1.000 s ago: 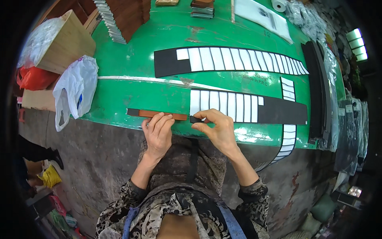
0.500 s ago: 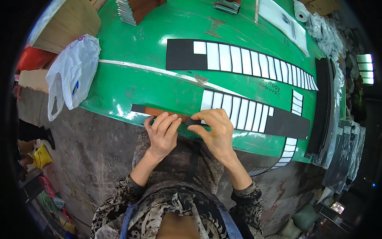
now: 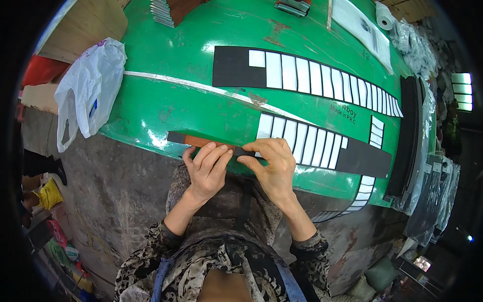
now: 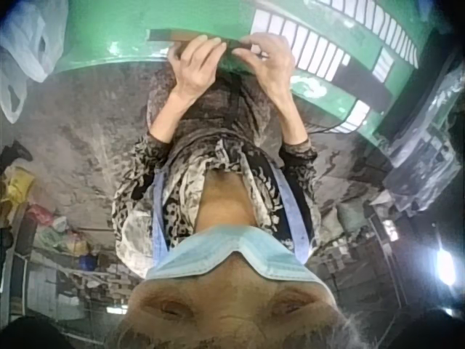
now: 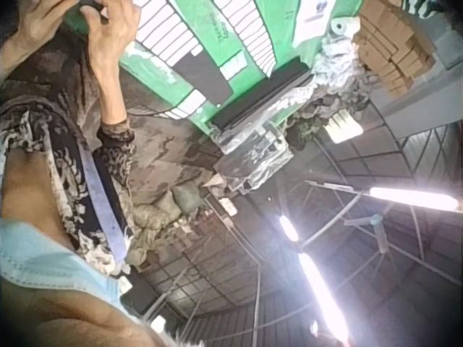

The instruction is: Applying adhesive labels to wooden furniture components on a production line.

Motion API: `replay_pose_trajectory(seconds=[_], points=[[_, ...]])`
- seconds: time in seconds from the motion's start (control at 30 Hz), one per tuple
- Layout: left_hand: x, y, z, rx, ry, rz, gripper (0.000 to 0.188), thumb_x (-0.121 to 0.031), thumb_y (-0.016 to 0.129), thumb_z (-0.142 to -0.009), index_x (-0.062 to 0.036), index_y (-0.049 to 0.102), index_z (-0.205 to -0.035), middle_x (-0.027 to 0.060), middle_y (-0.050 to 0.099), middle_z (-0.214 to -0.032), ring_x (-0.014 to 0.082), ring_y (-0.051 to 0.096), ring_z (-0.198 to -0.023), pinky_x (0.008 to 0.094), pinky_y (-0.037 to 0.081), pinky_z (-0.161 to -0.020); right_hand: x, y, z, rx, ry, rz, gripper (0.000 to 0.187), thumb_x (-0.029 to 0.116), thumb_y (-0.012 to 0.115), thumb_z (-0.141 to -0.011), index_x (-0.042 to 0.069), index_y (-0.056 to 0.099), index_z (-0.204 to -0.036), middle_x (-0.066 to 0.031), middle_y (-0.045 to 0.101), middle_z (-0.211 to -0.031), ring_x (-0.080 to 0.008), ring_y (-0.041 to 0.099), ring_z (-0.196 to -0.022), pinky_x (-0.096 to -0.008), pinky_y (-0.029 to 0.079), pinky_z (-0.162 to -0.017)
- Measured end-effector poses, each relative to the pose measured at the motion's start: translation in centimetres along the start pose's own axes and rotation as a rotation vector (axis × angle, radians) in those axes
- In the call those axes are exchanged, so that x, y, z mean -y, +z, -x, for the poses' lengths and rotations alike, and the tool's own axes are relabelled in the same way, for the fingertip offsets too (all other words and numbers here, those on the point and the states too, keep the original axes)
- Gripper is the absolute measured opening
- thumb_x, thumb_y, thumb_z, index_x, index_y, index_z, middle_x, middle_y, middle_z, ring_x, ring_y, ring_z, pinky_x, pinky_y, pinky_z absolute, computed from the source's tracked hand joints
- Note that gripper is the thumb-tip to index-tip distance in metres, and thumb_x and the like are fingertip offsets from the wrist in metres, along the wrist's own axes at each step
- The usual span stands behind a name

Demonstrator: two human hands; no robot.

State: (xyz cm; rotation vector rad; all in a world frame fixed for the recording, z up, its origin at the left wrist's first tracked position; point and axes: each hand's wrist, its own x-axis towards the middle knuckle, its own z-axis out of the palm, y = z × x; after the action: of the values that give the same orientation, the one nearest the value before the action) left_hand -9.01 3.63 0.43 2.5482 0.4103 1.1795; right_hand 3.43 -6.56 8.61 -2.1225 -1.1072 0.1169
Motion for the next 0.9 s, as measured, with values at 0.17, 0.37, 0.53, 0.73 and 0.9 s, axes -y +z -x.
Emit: replay_pose_trajectory(seconds=[0.17,0.37,0.53,0.73,0.9], points=[[0.0,0.0,0.0,0.003,0.001,0.003,0.025,-0.014,0.066,-0.081,-0.0164,0.065,-0.106,-0.0066,0.058,-0.117,0.0118,0.048,-0.117,0.0463,0.030,-0.095,0.0,0.1,0.0,0.003,0.006,0.006,0.025,0.015,0.082,-0.063,0.008,0.072,-0.085,-0.0025,0.066,-0.083,-0.0189,0.057,-0.079,-0.0306,0.045,-0.062],[0.0,-0.1,-0.1,0.004,0.001,0.001,0.024,-0.014,0.066,-0.081,-0.0161,0.065,-0.105,-0.0065,0.058,-0.117,0.0118,0.048,-0.117,0.0462,0.030,-0.094,0.0,0.2,0.0,-0.012,-0.005,-0.002,0.025,0.014,0.082,-0.062,0.008,0.071,-0.084,-0.0023,0.066,-0.082,-0.0188,0.057,-0.079,-0.0303,0.045,-0.061],[-0.1,0.0,-0.1,0.002,0.009,-0.005,0.023,-0.013,0.065,-0.081,-0.0153,0.065,-0.104,-0.0057,0.058,-0.116,0.0123,0.048,-0.116,0.0463,0.032,-0.092,-0.4,0.4,0.3,-0.032,-0.010,-0.017,0.028,0.015,0.083,-0.061,0.007,0.071,-0.086,-0.0024,0.066,-0.082,-0.0191,0.057,-0.079,-0.0311,0.045,-0.063],[0.1,-0.5,-0.8,0.050,0.047,-0.033,0.031,-0.001,0.064,-0.075,-0.0101,0.064,-0.104,0.0002,0.058,-0.114,0.0183,0.048,-0.116,0.0453,0.031,-0.095,-0.8,-0.3,1.5,-0.098,0.075,-0.112,0.046,0.014,0.083,-0.061,0.004,0.067,-0.103,-0.0071,0.068,-0.097,-0.0235,0.059,-0.087,-0.0333,0.048,-0.074],[-0.1,-0.3,-1.7,0.050,0.037,-0.051,0.029,-0.004,0.062,-0.078,-0.0117,0.062,-0.107,-0.0004,0.058,-0.113,0.0181,0.050,-0.114,0.0459,0.032,-0.091,-2.2,-0.1,2.9,-0.125,0.075,-0.072,0.039,0.009,0.079,-0.067,0.004,0.068,-0.105,-0.0093,0.067,-0.100,-0.0240,0.060,-0.089,-0.0338,0.049,-0.074]])
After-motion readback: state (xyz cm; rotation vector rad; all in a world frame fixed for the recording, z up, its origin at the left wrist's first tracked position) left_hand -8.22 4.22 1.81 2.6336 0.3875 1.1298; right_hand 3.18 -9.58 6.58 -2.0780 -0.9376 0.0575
